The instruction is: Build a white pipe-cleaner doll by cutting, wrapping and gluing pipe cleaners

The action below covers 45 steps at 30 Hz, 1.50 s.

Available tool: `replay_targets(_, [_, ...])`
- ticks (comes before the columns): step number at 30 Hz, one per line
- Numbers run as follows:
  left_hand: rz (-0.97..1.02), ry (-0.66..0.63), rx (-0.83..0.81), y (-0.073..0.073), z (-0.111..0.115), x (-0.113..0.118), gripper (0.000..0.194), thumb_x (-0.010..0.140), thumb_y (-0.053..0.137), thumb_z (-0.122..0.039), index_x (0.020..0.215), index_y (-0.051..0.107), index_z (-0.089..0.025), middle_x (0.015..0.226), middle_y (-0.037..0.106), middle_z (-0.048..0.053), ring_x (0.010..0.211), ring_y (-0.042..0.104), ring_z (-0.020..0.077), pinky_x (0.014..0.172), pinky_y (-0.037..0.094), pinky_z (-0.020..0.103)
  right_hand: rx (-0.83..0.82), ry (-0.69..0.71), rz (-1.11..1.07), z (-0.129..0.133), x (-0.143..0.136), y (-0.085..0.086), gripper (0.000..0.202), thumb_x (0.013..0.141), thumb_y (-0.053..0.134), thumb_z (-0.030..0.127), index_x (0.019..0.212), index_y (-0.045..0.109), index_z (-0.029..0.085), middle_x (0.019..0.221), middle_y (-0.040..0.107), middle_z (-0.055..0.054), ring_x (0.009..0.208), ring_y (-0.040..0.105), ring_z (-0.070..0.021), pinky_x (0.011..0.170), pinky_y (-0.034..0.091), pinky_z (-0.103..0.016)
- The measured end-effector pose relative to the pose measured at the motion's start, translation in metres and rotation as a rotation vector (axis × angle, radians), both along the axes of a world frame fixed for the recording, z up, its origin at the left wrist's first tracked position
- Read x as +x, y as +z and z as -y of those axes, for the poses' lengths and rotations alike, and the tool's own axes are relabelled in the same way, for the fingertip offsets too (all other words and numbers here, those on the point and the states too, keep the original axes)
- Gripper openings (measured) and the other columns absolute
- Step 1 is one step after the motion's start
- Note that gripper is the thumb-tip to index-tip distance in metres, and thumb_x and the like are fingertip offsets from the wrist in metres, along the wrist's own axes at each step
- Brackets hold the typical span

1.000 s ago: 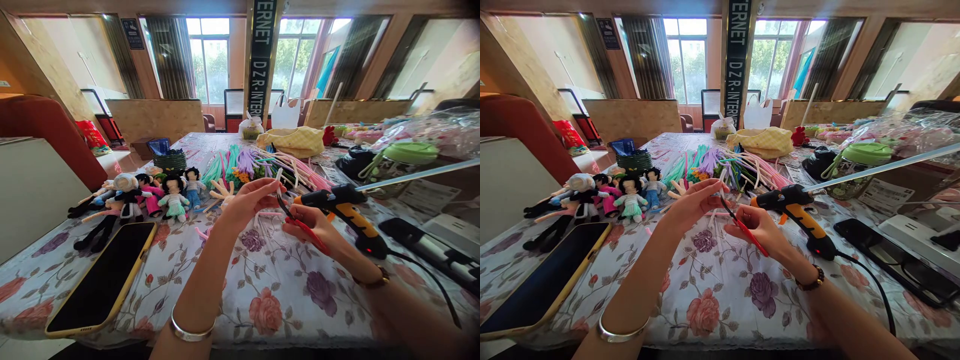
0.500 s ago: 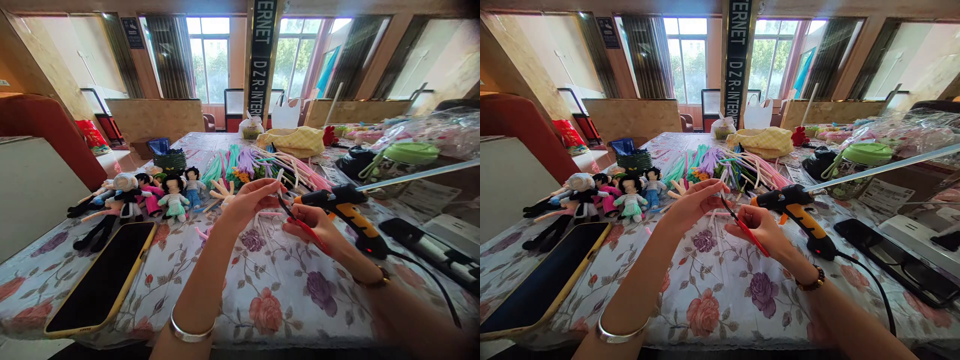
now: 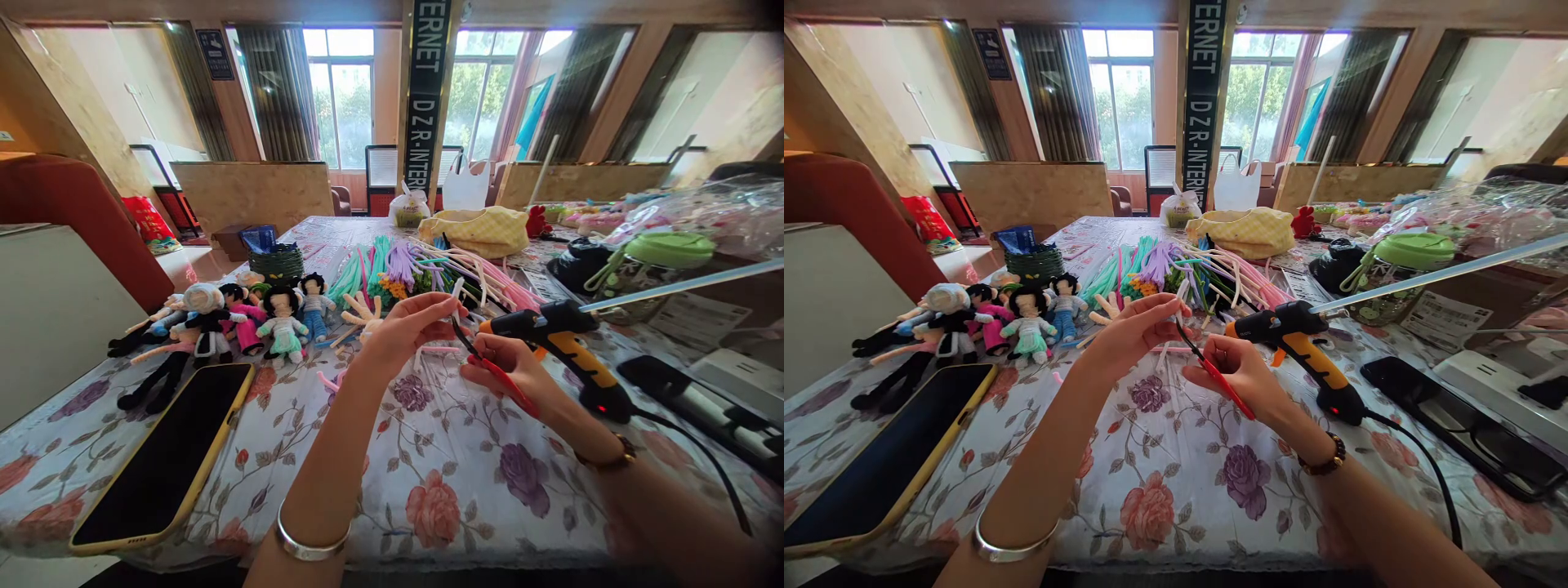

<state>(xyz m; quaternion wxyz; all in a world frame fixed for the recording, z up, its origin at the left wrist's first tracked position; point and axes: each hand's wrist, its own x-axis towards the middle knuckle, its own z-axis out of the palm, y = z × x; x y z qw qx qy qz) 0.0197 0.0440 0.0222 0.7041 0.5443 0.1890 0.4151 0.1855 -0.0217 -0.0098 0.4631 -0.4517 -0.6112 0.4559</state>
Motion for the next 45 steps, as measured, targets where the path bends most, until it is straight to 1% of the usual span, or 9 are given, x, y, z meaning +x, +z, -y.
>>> replay_targets(6, [-0.006,0.001,-0.003,0.0014,0.0015,-0.0004,0.019,0.07,0.07,-0.034,0.078,0.067,-0.016,0.083,0.066,-0.001,0.062,0.06,0.0058,0.071,0.048,0.023,-0.008,-0.005,0.017,0.0001,0.0007,-0.0009,0.043,0.061,0.08,0.035,0.06,0.04,0.02,0.056,0.036,0.009,0.046,0.03,-0.0044,0.039,0.025,-0.02])
replay_targets(11, [0.018,-0.004,-0.016,0.0018,0.0014,0.0006,0.019,0.07,0.071,-0.032,0.078,0.067,-0.016,0.083,0.066,0.0,0.064,0.062,0.0071,0.073,0.049,0.025,0.006,-0.004,0.019,-0.0015,0.0011,-0.0035,0.042,0.063,0.079,0.036,0.061,0.041,0.02,0.056,0.038,0.008,0.046,0.032,-0.0046,0.04,0.026,-0.02])
replay_targets(18, [0.036,-0.019,-0.007,-0.0003,0.0002,0.0012,0.018,0.072,0.07,-0.031,0.079,0.067,-0.015,0.082,0.066,0.0,0.065,0.062,0.0075,0.073,0.05,0.025,0.003,-0.003,-0.008,-0.0023,0.0009,-0.004,0.043,0.063,0.08,0.033,0.06,0.039,0.02,0.055,0.038,0.009,0.045,0.031,-0.0038,0.04,0.023,-0.021])
replay_targets(24, [0.033,-0.026,-0.008,-0.0005,-0.0004,0.0013,0.017,0.071,0.07,-0.031,0.078,0.067,-0.016,0.08,0.067,0.0,0.066,0.063,0.0082,0.074,0.049,0.026,-0.004,0.0,-0.006,-0.0002,0.0006,-0.0014,0.043,0.064,0.079,0.031,0.059,0.038,0.02,0.053,0.034,0.01,0.045,0.027,-0.0036,0.04,0.02,-0.021])
replay_targets(29, [0.032,-0.022,-0.017,0.0,0.0003,0.0004,0.017,0.072,0.07,-0.03,0.079,0.067,-0.015,0.081,0.067,0.0,0.065,0.063,0.0076,0.074,0.049,0.025,-0.001,0.004,0.009,0.0011,0.0002,0.0009,0.043,0.065,0.079,0.031,0.059,0.037,0.02,0.053,0.034,0.009,0.045,0.027,-0.0039,0.04,0.018,-0.021])
replay_targets(32, [0.033,-0.028,-0.012,0.0003,0.0002,0.0004,0.016,0.072,0.07,-0.03,0.079,0.067,-0.016,0.081,0.067,-0.001,0.065,0.063,0.0079,0.074,0.05,0.026,-0.005,0.002,0.01,0.0006,0.0,0.0013,0.043,0.065,0.078,0.031,0.059,0.038,0.02,0.053,0.034,0.009,0.045,0.027,-0.004,0.04,0.019,-0.021])
replay_targets(38, [0.045,-0.014,-0.042,0.0013,0.0013,0.0014,0.019,0.069,0.072,-0.03,0.078,0.067,-0.014,0.08,0.066,0.001,0.065,0.063,0.0093,0.073,0.049,0.026,-0.002,-0.007,0.022,-0.0019,-0.0001,-0.0018,0.04,0.064,0.078,0.033,0.06,0.041,0.02,0.056,0.036,0.009,0.046,0.032,-0.0043,0.041,0.024,-0.021])
replay_targets(45, [0.029,0.008,-0.072,0.0023,0.003,0.0023,0.02,0.066,0.074,-0.03,0.076,0.068,-0.015,0.078,0.066,0.0,0.065,0.062,0.0088,0.074,0.05,0.027,0.009,-0.027,0.039,-0.0028,0.0005,-0.004,0.041,0.063,0.079,0.034,0.06,0.04,0.02,0.055,0.037,0.009,0.046,0.031,-0.0042,0.04,0.024,-0.021])
